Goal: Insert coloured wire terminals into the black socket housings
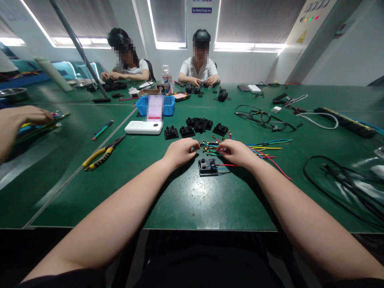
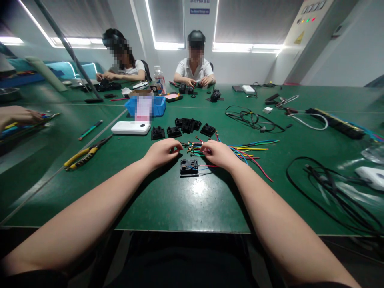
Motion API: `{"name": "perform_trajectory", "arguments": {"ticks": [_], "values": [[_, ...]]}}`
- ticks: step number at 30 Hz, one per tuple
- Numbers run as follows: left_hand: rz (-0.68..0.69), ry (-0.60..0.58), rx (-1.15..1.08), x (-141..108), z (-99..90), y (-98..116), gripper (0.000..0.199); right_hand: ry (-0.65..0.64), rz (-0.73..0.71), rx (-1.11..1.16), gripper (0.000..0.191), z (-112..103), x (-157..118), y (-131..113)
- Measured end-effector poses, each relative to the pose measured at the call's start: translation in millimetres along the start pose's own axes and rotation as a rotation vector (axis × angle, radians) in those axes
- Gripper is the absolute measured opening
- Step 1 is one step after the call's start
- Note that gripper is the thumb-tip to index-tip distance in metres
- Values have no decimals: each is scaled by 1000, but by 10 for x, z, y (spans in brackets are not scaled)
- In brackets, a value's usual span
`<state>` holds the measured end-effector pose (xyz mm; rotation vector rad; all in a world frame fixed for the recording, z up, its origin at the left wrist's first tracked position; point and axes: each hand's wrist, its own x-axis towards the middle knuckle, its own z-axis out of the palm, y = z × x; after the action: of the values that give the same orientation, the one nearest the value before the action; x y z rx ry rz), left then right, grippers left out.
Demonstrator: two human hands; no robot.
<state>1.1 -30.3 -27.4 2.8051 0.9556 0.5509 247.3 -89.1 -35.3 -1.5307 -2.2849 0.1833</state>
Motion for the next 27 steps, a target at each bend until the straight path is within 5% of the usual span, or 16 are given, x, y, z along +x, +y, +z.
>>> {"name": "perform_trajectory", "arguments": {"ticks": [16, 27], "values": [[60, -131, 126, -12, 11, -19, 24, 16, 269, -97, 31, -3, -30, 9], [22, -109, 196, -17, -20, 12, 24, 9, 261, -171, 12, -60, -25, -30]]}}
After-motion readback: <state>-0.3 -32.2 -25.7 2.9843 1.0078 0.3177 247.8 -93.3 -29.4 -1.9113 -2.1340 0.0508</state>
